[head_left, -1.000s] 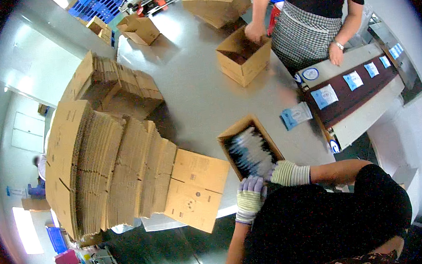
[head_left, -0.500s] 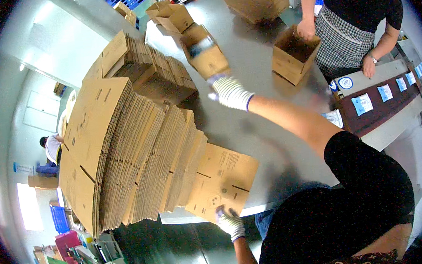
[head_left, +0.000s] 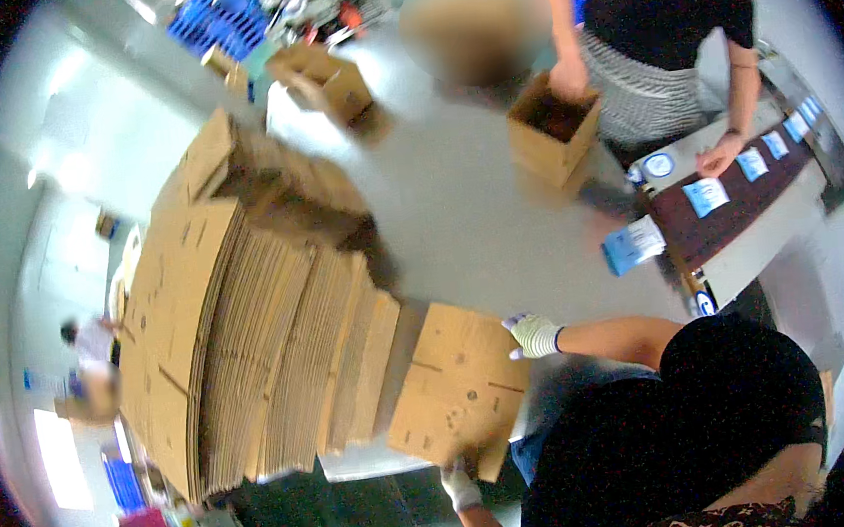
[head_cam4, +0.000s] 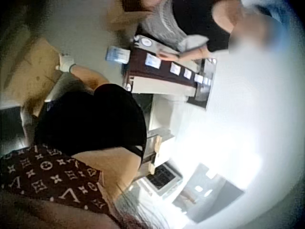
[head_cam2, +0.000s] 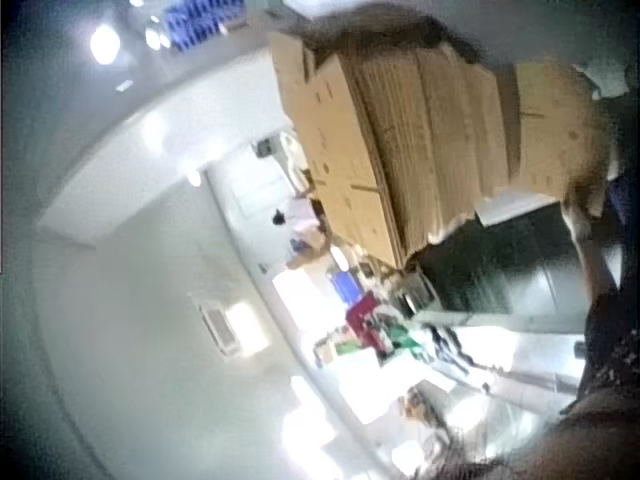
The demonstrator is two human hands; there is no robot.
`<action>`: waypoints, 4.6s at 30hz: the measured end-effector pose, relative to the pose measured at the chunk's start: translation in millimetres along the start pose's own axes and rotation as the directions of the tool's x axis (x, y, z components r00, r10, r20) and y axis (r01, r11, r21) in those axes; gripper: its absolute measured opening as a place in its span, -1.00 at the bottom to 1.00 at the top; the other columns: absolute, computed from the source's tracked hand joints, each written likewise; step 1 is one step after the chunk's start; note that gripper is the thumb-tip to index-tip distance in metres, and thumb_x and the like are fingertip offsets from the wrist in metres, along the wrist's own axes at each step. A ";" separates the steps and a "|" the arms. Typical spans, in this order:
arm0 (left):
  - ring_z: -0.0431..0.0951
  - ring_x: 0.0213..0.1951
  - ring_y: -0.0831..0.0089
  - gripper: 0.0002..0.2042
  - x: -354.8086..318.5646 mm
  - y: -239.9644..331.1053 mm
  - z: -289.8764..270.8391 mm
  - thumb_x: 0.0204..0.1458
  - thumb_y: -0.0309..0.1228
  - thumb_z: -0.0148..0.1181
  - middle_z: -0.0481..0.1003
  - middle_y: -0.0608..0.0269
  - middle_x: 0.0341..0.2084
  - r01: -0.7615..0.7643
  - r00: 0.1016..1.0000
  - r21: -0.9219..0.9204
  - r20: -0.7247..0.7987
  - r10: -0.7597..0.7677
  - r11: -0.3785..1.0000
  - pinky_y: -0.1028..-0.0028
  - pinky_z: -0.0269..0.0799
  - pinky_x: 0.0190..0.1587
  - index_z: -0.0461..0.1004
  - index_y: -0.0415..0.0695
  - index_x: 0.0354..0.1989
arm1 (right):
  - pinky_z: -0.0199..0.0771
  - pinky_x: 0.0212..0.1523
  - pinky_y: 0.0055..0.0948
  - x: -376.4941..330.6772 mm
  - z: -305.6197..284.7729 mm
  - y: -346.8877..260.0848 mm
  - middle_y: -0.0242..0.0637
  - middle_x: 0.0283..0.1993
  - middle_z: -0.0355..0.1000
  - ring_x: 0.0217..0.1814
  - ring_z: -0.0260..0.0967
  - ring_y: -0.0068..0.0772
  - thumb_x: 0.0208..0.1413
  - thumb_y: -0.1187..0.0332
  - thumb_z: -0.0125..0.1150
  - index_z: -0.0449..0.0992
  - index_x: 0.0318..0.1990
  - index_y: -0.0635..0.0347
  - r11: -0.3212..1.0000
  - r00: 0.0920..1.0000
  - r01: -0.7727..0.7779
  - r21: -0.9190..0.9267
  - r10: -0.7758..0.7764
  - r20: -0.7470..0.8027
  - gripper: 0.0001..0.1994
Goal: The person picks up flat cardboard sheets, folds them into boxes, and then packs small blue and white packaged items into the boxes.
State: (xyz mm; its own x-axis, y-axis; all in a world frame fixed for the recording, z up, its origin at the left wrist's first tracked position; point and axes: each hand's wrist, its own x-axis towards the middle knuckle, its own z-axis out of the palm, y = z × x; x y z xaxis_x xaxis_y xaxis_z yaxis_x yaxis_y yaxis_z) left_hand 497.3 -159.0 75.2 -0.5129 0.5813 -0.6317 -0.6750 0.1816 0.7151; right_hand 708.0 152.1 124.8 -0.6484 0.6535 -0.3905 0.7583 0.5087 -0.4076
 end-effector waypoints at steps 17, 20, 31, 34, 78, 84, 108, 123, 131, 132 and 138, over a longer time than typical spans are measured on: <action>0.44 -0.25 0.33 -0.70 -157.1 99.0 170.9 -0.02 -0.46 0.20 0.48 0.12 -0.25 -0.578 0.816 0.520 0.369 0.444 0.629 0.40 0.34 -0.11 0.38 -0.28 -0.11 | 0.27 0.03 -0.26 -176.6 -148.8 65.5 -0.08 -0.05 0.38 0.02 0.30 -0.19 -0.02 -0.05 0.16 0.29 0.01 0.33 0.615 0.843 0.210 0.760 0.279 -0.459 -0.38; 0.41 -0.18 0.39 -0.69 -164.2 95.6 195.5 0.02 -0.37 0.16 0.46 0.16 -0.21 -0.595 0.804 0.407 0.313 0.506 0.693 0.40 0.32 -0.04 0.38 -0.26 -0.09 | 0.32 -0.19 -0.36 -190.3 -135.2 80.1 -0.17 -0.36 0.30 -0.24 0.25 -0.43 0.01 0.02 0.16 0.29 -0.19 0.38 0.619 0.669 0.416 0.666 0.288 -0.685 -0.49; 0.42 -0.31 0.45 -0.87 -190.5 84.9 235.2 0.03 -0.40 0.10 0.49 0.21 -0.34 -0.592 0.803 0.193 0.227 0.551 0.783 0.45 0.33 -0.14 0.48 -0.20 -0.37 | 0.19 0.09 -0.39 -215.2 -121.1 99.3 -0.22 -0.09 0.28 0.01 0.20 -0.36 -0.01 0.17 0.23 0.28 -0.06 0.26 0.493 0.633 0.387 0.779 0.472 -0.613 -0.54; 0.39 -0.37 0.50 -0.95 -199.5 93.6 242.2 -0.06 -0.54 0.19 0.47 0.27 -0.41 -0.626 0.775 0.173 0.244 0.583 0.760 0.51 0.32 -0.17 0.47 -0.18 -0.40 | 0.20 0.11 -0.34 -216.5 -124.2 97.5 -0.15 -0.05 0.30 0.05 0.22 -0.27 -0.08 0.12 0.29 0.26 -0.02 0.29 0.546 0.642 0.287 0.787 0.500 -0.581 -0.44; 0.51 -0.27 0.10 -0.55 -137.7 106.9 258.7 0.05 0.02 -0.14 0.47 -0.01 -0.20 -0.769 0.383 0.260 0.919 -0.095 -0.585 0.18 0.43 -0.31 0.45 -0.12 -0.23 | 0.29 -0.01 -0.25 -134.9 -33.3 74.8 0.05 -0.04 0.32 0.01 0.26 -0.08 -0.08 0.15 0.29 0.19 0.06 0.34 0.875 0.841 0.037 0.483 0.234 -0.488 -0.37; 0.50 -0.35 0.08 -0.52 -124.5 76.6 336.3 0.10 0.01 -0.24 0.48 -0.01 -0.33 -0.849 0.339 0.194 0.913 -0.226 -0.492 0.12 0.40 -0.30 0.51 -0.11 -0.40 | 0.29 -0.04 -0.39 -143.8 15.4 212.2 -0.28 -0.08 0.39 -0.04 0.22 -0.47 -0.06 0.33 0.31 0.31 -0.01 0.26 0.506 0.840 0.184 0.843 0.363 -0.402 -0.54; 0.43 -0.45 0.35 -0.66 -78.9 126.7 271.5 0.14 -0.18 -0.11 0.46 0.09 -0.50 -0.781 0.599 0.289 0.597 0.534 0.554 0.40 0.39 -0.42 0.41 -0.25 -0.33 | 0.27 0.06 -0.18 -255.0 -143.1 -12.5 0.07 0.03 0.31 0.10 0.26 -0.09 -0.19 -0.05 0.29 0.24 0.06 0.35 0.741 0.585 0.295 0.604 0.360 -0.727 -0.24; 0.40 -0.11 0.34 -0.57 65.3 1.3 65.5 0.00 -0.38 0.05 0.37 0.14 -0.08 -0.334 0.870 0.377 0.477 0.128 0.864 0.35 0.36 -0.14 0.23 -0.22 0.06 | 0.44 -0.43 -0.13 -152.3 -97.1 -69.9 -0.09 -0.48 0.43 -0.40 0.44 -0.02 -0.11 0.17 0.21 0.35 -0.15 0.22 0.920 0.873 0.345 -0.184 -0.387 -0.297 -0.60; 0.06 0.22 0.13 -0.62 -81.2 168.5 161.9 -0.03 -0.26 0.03 0.25 0.05 0.06 -0.337 0.195 0.077 0.981 0.010 -0.938 0.01 -0.04 0.20 0.30 -0.01 0.01 | 0.40 -0.40 -0.11 -131.8 -80.0 -53.0 -0.15 -0.40 0.43 -0.34 0.42 -0.04 -0.08 0.14 0.16 0.39 -0.24 0.17 0.717 0.747 0.640 -0.275 -0.665 0.001 -0.67; 0.06 0.22 0.13 -0.62 -79.6 164.5 165.3 -0.03 -0.26 0.03 0.25 0.05 0.06 -0.337 0.192 0.075 0.981 0.010 -0.938 0.01 -0.04 0.20 0.30 -0.01 0.01 | 0.40 -0.40 -0.12 -130.5 -82.7 -49.8 -0.18 -0.39 0.43 -0.33 0.42 -0.05 -0.07 0.09 0.13 0.40 -0.26 0.17 0.677 0.722 0.654 -0.338 -0.692 0.011 -0.66; 0.55 -0.36 0.21 -0.89 -71.1 125.9 188.2 -0.06 -0.35 -0.01 0.52 0.16 -0.54 -0.698 0.369 -0.122 0.784 -0.500 -0.706 0.20 0.38 -0.18 0.44 -0.04 -0.49 | 0.33 -0.34 -0.26 -137.2 -79.3 -23.0 -0.37 -0.50 0.41 -0.38 0.40 -0.23 -0.05 0.10 0.02 0.45 -0.43 0.04 0.648 0.641 0.566 -0.509 -0.734 -0.222 -0.76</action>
State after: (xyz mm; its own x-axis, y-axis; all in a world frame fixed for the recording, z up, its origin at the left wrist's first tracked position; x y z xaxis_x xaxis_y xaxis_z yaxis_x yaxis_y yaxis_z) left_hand 548.6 -28.3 266.5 0.5638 0.7453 -0.3559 0.7697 -0.6304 -0.1008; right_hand 784.9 95.2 253.2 -0.9577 0.1700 0.2321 0.1590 0.9851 -0.0655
